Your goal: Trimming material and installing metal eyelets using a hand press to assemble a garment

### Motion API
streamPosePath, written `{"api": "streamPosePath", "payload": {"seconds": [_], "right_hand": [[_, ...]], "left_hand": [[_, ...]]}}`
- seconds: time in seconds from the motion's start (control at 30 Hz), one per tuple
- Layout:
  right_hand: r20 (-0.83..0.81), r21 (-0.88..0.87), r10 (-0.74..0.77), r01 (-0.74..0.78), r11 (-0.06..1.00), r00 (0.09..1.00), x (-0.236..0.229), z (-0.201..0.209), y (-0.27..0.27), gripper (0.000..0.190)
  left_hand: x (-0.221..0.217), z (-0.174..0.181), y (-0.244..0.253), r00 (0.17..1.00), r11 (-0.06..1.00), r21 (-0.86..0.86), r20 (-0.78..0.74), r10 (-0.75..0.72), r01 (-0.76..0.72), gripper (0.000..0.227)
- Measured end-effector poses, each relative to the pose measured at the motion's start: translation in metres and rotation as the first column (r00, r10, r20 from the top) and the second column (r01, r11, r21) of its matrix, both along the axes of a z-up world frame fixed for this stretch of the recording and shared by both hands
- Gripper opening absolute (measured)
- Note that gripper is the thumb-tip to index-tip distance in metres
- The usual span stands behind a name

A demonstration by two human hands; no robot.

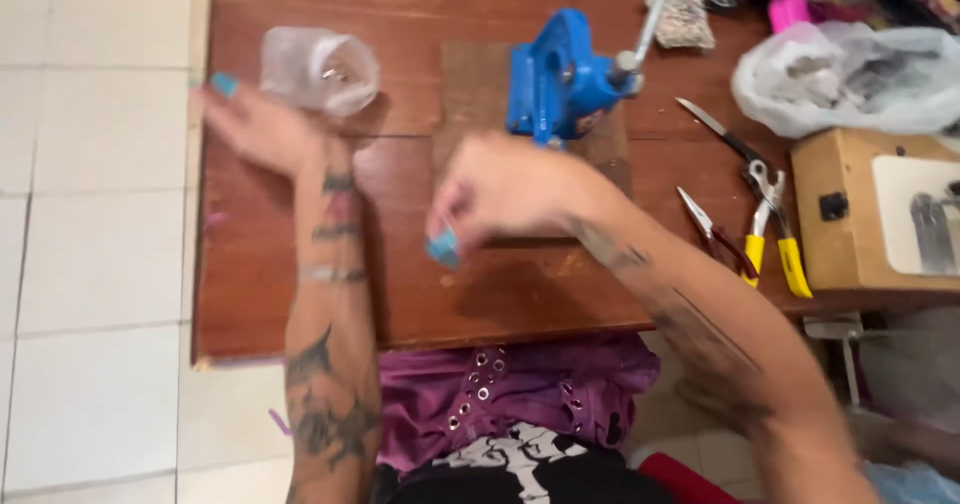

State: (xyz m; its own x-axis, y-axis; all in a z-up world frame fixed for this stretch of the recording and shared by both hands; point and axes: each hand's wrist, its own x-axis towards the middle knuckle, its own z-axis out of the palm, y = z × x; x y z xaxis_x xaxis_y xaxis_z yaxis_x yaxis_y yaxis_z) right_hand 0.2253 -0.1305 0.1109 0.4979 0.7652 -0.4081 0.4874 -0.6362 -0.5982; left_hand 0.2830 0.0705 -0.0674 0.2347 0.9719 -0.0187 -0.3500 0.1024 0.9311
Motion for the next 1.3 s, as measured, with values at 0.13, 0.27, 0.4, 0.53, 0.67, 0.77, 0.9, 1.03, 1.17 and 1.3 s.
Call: {"api": "streamPosePath", "payload": {"seconds": [0.13,0.27,0.4,0.53,0.67,0.77,0.9,1.03,1.17,1.3], "right_hand": [[-0.156,-0.205,-0.208,0.174,0.963,0.966,-0.01,0.018,-0.066,0.019],[0.214,-0.169,-0.569,0.604,0.779,0.794,0.006,0.017,-0.124,0.017],[0.545,0.378,-0.638,0.52,0.766,0.543,0.039,-0.039,-0.151,0.02],[0.555,0.668,-0.688,0.242,0.704,0.467,0.073,-0.092,-0.147,0.02],[0.553,0.684,-0.648,0.158,0.712,0.523,0.077,-0.115,-0.142,0.035],[0.498,0.695,-0.653,0.188,0.694,0.571,0.078,-0.126,-0.146,0.046],[0.491,0.626,-0.533,0.148,0.766,0.689,0.076,-0.119,-0.143,0.042],[0.524,0.538,-0.443,0.12,0.834,0.728,0.075,-0.115,-0.142,0.037],[0.517,0.496,-0.443,0.165,0.852,0.733,0.071,-0.113,-0.142,0.037],[0.299,0.587,-0.552,0.306,0.749,0.778,0.067,-0.103,-0.138,0.035]], "left_hand": [[-0.075,0.061,-0.018,0.983,0.987,0.035,0.091,-0.158,0.155,0.039],[-0.113,0.067,-0.041,0.974,0.961,0.249,0.154,-0.165,0.123,0.03],[-0.143,0.083,-0.076,0.952,0.905,0.354,0.104,-0.287,0.235,0.034],[-0.162,0.1,-0.103,0.944,0.853,0.407,-0.111,-0.309,0.327,0.029],[-0.18,0.092,-0.106,0.936,0.734,0.582,-0.256,-0.242,0.349,0.026],[-0.192,0.067,-0.103,0.934,0.667,0.659,-0.301,-0.19,0.348,0.027],[-0.201,0.051,-0.098,0.897,0.502,0.781,-0.441,0.025,0.37,0.024],[-0.202,0.053,-0.097,0.901,0.413,0.842,-0.422,0.101,0.348,0.02],[-0.205,0.052,-0.096,0.892,0.379,0.846,-0.441,0.098,0.376,0.021],[-0.199,0.063,-0.1,0.892,0.411,0.824,-0.449,0.052,0.391,0.023]]}}
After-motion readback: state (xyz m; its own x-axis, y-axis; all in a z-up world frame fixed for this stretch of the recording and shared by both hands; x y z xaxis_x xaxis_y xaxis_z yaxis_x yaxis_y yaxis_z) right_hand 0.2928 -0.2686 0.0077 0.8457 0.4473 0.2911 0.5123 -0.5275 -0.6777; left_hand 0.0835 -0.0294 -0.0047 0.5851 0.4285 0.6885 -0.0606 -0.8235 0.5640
